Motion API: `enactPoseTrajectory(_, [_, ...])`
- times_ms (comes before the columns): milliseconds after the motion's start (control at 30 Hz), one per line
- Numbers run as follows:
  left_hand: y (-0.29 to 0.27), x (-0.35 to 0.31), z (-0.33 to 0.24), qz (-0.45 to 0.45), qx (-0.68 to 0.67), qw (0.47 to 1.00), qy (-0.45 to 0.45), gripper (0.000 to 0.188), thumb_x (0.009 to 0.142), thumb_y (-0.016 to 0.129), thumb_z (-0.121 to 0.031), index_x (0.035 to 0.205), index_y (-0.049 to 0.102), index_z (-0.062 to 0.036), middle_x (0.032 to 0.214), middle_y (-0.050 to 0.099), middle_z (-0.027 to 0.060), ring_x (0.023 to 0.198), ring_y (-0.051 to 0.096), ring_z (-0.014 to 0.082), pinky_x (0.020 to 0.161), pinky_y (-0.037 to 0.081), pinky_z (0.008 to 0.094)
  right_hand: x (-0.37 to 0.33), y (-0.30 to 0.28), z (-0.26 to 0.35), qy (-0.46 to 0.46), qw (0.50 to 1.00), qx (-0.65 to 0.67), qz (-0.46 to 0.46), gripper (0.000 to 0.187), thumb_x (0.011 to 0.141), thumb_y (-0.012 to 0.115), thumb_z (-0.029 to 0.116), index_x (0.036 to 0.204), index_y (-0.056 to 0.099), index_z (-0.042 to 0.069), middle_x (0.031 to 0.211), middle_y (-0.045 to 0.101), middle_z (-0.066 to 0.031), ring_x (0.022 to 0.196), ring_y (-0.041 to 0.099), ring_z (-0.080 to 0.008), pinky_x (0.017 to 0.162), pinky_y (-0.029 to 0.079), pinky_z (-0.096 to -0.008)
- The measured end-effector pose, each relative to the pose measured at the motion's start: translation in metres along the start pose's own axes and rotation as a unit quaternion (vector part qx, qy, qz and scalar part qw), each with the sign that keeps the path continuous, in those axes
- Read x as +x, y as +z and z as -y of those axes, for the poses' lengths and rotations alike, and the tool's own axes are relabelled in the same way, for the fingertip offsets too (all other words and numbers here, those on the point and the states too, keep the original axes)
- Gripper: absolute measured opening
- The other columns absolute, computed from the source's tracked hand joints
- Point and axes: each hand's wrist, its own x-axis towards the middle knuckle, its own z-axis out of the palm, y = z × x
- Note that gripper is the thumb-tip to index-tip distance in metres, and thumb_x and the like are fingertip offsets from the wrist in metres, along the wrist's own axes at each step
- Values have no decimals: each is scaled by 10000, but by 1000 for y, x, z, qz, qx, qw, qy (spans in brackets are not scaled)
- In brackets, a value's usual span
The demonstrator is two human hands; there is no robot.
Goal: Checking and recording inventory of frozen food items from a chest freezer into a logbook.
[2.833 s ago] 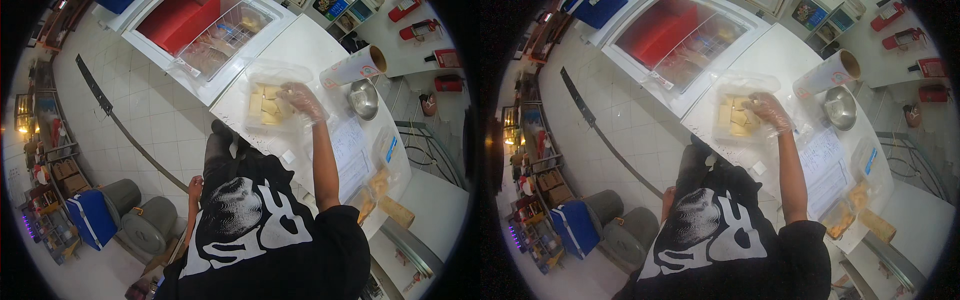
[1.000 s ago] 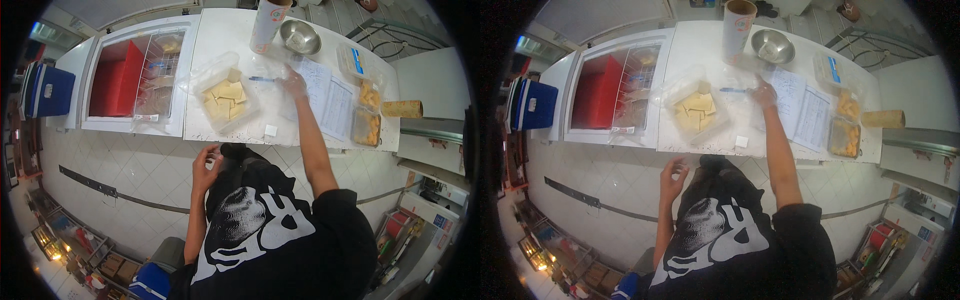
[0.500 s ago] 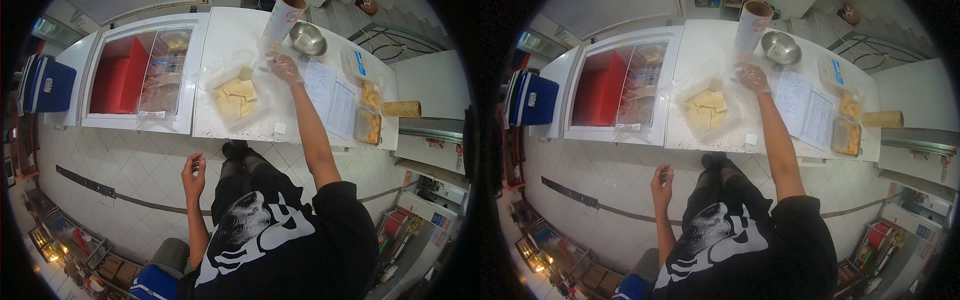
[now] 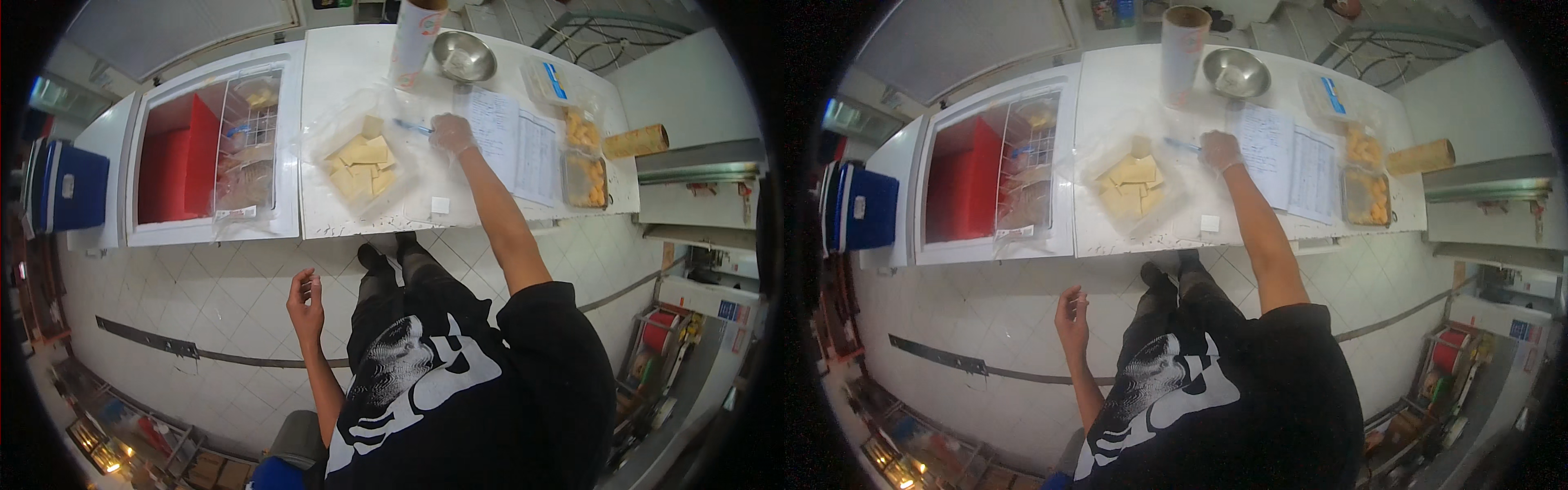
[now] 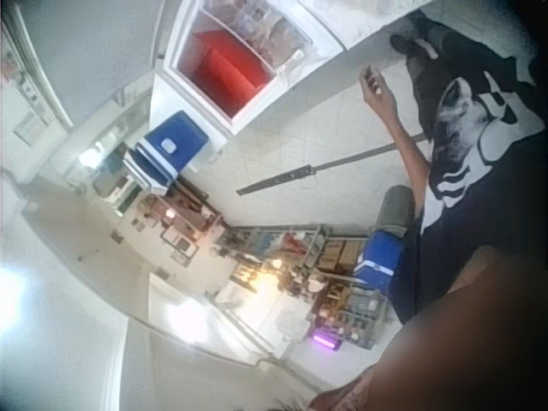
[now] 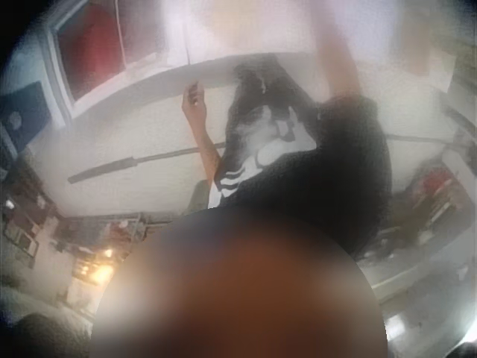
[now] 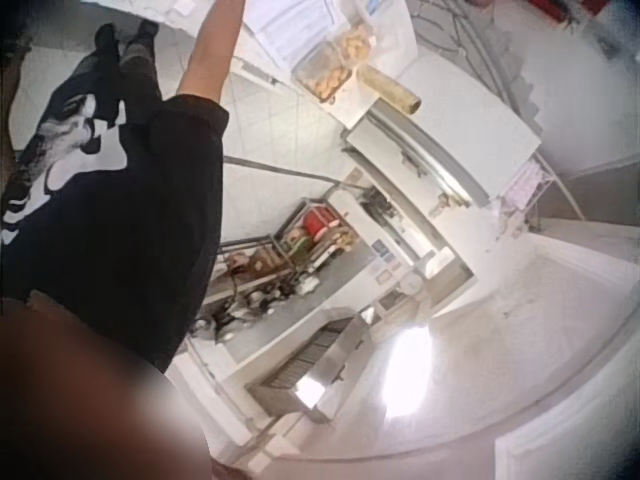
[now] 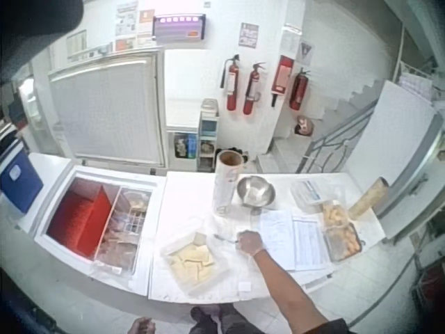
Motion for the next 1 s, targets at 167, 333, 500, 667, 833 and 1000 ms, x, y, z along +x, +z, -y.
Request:
enactPoseTrajectory(167, [14, 12, -18, 25, 34, 999, -1, 237, 1017, 652, -173, 1215, 686, -47, 1014, 729, 74, 930, 686, 164, 802, 540, 312, -66, -39, -17, 25, 997, 17, 74, 272, 768, 694, 284, 910, 769, 63, 879, 746, -195, 857, 737, -380, 794, 585, -474])
enactPoseTrajectory(333, [54, 30, -26, 67, 28, 997, 39, 225, 1005, 656, -147, 1203, 687, -45, 1025, 735, 74, 920, 688, 169, 795, 539, 313, -172, -55, -28, 174, 962, 210, 1, 234, 795, 704, 262, 899, 689, 52, 783, 718, -160, 769, 709, -364, 698, 542, -462])
enactPoseTrajectory(500, [140, 54, -73, 189, 23, 971, 143, 211, 977, 667, -105, 1176, 691, -36, 1030, 733, 93, 900, 692, 173, 782, 534, 309, -248, -3, -61, 217, 850, 448, -171, 93, 848, 706, 130, 884, 650, 65, 691, 640, -45, 611, 614, -173, 588, 503, -339])
enactPoseTrajectory(667, [244, 69, -121, 327, 47, 914, 238, 240, 954, 686, -113, 1190, 684, -67, 1056, 725, 100, 924, 688, 215, 824, 538, 338, -254, -3, -89, 264, 681, 638, -244, 71, 899, 713, 56, 925, 648, 68, 767, 635, 10, 607, 561, -67, 558, 454, -243])
enactPoseTrajectory(833, [360, 90, -137, 414, 67, 850, 320, 288, 928, 688, -128, 1210, 650, -87, 1136, 695, 103, 1020, 681, 276, 865, 539, 379, -234, 2, -128, 285, 659, 633, -288, 112, 898, 737, 44, 982, 664, 58, 776, 637, 9, 636, 561, -61, 597, 464, -229])
enactPoseTrajectory(1000, [453, 111, -132, 348, 197, 793, 460, 473, 872, 711, -220, 1313, 581, -111, 1405, 567, 111, 1320, 522, 337, 1072, 422, 502, -199, 8, -156, 267, 643, 640, -325, 164, 887, 757, 29, 1024, 669, 50, 812, 645, 13, 697, 565, -55, 641, 470, -224])
